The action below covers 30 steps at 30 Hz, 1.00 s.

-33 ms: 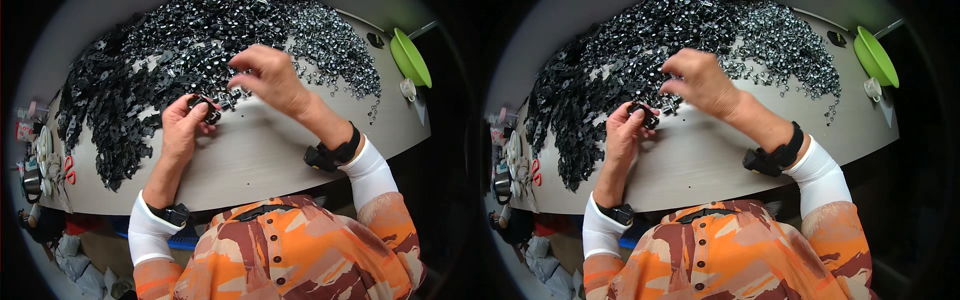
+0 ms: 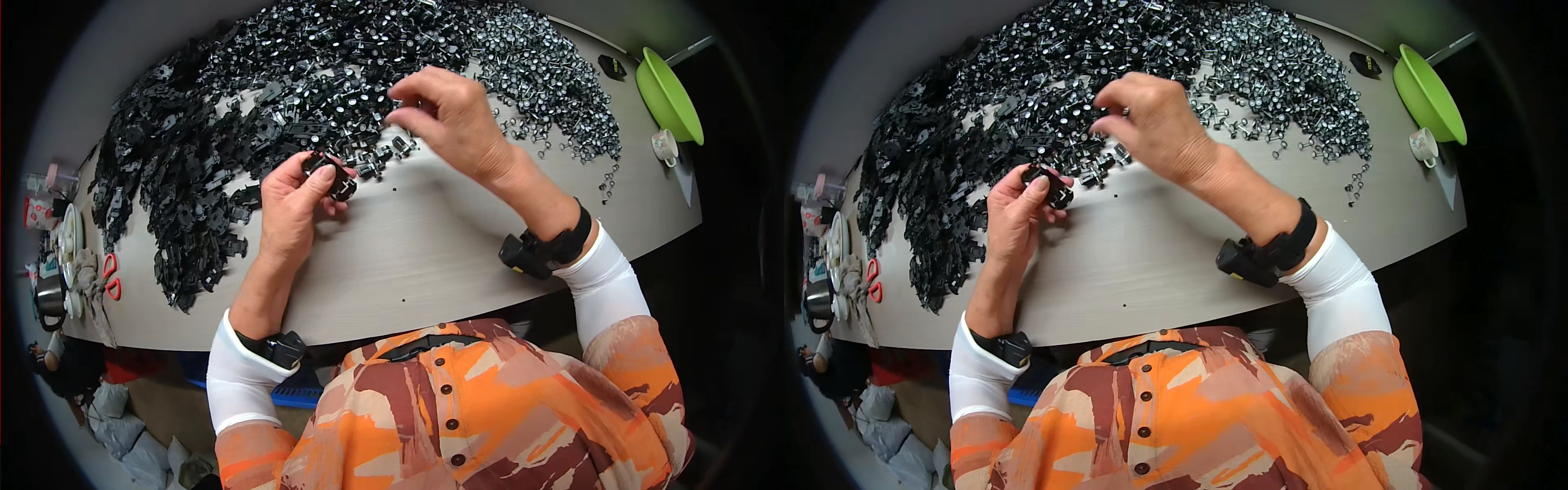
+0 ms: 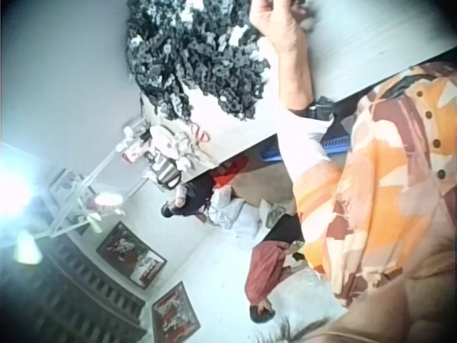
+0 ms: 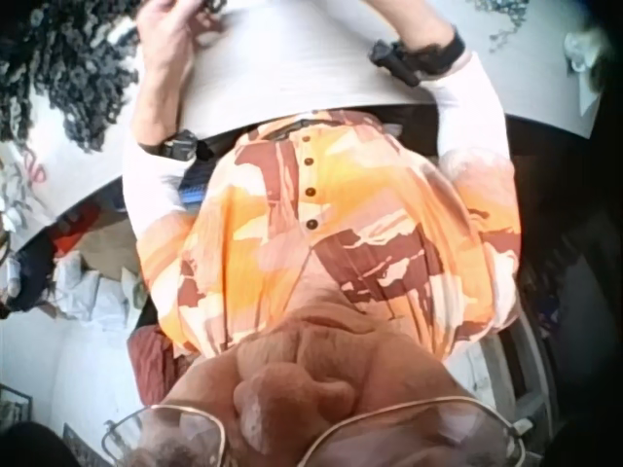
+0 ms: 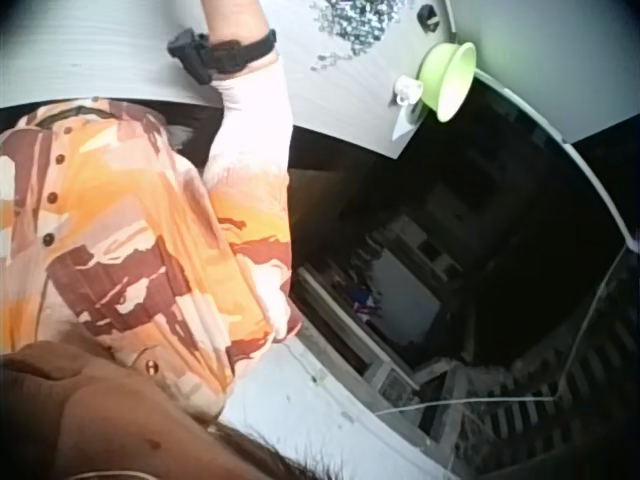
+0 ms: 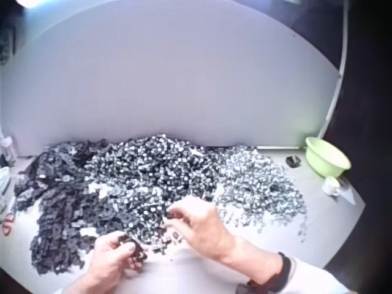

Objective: Manually assemble small plastic toy car components by snapping parts together at a workbench.

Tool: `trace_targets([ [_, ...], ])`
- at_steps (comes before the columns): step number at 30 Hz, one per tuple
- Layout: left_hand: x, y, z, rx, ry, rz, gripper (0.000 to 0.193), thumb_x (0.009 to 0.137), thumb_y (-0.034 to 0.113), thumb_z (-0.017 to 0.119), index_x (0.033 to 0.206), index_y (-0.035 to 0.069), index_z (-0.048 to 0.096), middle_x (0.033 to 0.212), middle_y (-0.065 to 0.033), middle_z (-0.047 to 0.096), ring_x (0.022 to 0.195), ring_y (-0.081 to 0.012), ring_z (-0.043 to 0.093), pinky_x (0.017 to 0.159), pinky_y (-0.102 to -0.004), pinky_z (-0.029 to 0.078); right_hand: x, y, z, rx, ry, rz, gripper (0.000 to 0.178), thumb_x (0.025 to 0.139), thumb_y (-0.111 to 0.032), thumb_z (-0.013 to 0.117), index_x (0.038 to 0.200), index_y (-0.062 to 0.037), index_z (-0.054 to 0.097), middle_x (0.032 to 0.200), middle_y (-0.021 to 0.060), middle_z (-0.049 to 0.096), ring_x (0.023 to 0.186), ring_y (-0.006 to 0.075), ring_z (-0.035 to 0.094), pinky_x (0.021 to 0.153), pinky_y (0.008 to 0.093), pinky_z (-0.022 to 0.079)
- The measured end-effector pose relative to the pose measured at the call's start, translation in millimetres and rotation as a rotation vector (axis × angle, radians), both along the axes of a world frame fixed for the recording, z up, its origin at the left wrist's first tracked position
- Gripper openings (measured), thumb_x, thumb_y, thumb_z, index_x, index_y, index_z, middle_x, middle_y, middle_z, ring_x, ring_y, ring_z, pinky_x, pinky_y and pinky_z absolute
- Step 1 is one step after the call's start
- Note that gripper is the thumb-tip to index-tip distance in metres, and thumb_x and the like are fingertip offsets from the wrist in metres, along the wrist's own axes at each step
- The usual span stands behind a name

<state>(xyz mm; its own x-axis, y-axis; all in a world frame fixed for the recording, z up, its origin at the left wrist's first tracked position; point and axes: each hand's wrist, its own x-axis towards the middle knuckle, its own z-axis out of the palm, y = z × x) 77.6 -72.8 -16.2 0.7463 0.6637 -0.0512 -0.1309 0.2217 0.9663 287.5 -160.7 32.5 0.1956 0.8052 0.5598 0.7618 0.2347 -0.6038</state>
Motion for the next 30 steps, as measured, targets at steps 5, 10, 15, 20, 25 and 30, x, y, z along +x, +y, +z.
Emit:
trace_targets([
  [5,0,-3,11,-0.137,0.208,-0.104,0.019,0.085,0.013,0.064,0.098,0.001,0.059,0.077,-0.0072,0.064,0.050,-0.0065,0.054,0.044,-0.0185,0.046,-2,-10,-37,-0.381,-0.122,0.188,0.008,0.074,-0.003,0.068,0.081,-0.0002,0.065,0.076,0.0105,0.062,0.067,0.0225,0.063,0.060,0.0314,0.051],
  [10,-18,8,40,0.246,0.565,-0.182,0.023,0.078,0.008,0.067,0.098,0.001,0.059,0.064,0.0028,0.053,0.049,-0.0024,0.046,0.042,-0.0176,0.041,-18,-15,-37,-0.357,-0.229,0.122,0.015,0.072,-0.010,0.071,0.080,-0.0019,0.062,0.076,0.0094,0.058,0.068,0.0276,0.060,0.060,0.0360,0.049],
  [15,-30,20,27,0.548,0.740,-0.411,0.033,0.069,0.011,0.078,0.096,-0.001,0.065,0.063,0.0007,0.052,0.054,-0.0067,0.046,0.048,-0.0233,0.039,-38,0,-45,-0.310,-0.324,0.157,0.026,0.070,-0.018,0.075,0.085,-0.0046,0.059,0.082,0.0084,0.055,0.073,0.0275,0.058,0.062,0.0374,0.050],
  [20,-34,24,32,0.761,0.695,-0.347,0.037,0.064,0.014,0.082,0.096,0.001,0.069,0.060,0.0035,0.049,0.054,-0.0063,0.042,0.049,-0.0237,0.038,-30,-1,-50,-0.310,-0.335,0.177,0.019,0.073,-0.011,0.071,0.084,-0.0017,0.058,0.081,0.0103,0.054,0.075,0.0276,0.058,0.064,0.0373,0.049],
  [25,-27,28,22,0.970,0.645,0.144,0.013,0.073,0.001,0.067,0.086,-0.002,0.066,0.064,-0.0052,0.059,0.060,-0.0097,0.056,0.056,-0.0241,0.045,-26,-8,-39,-0.315,0.116,0.244,0.010,0.076,-0.004,0.066,0.080,0.0029,0.061,0.070,0.0150,0.063,0.060,0.0247,0.061,0.058,0.0310,0.049],
  [30,-47,53,23,1.074,0.550,0.425,0.007,0.076,0.004,0.063,0.081,0.001,0.066,0.076,-0.0121,0.061,0.069,-0.0264,0.062,0.064,-0.0348,0.048,-15,-20,-41,-0.392,-0.039,0.191,0.009,0.074,-0.002,0.062,0.076,0.0061,0.060,0.072,0.0206,0.063,0.067,0.0310,0.064,0.061,0.0368,0.051],
])
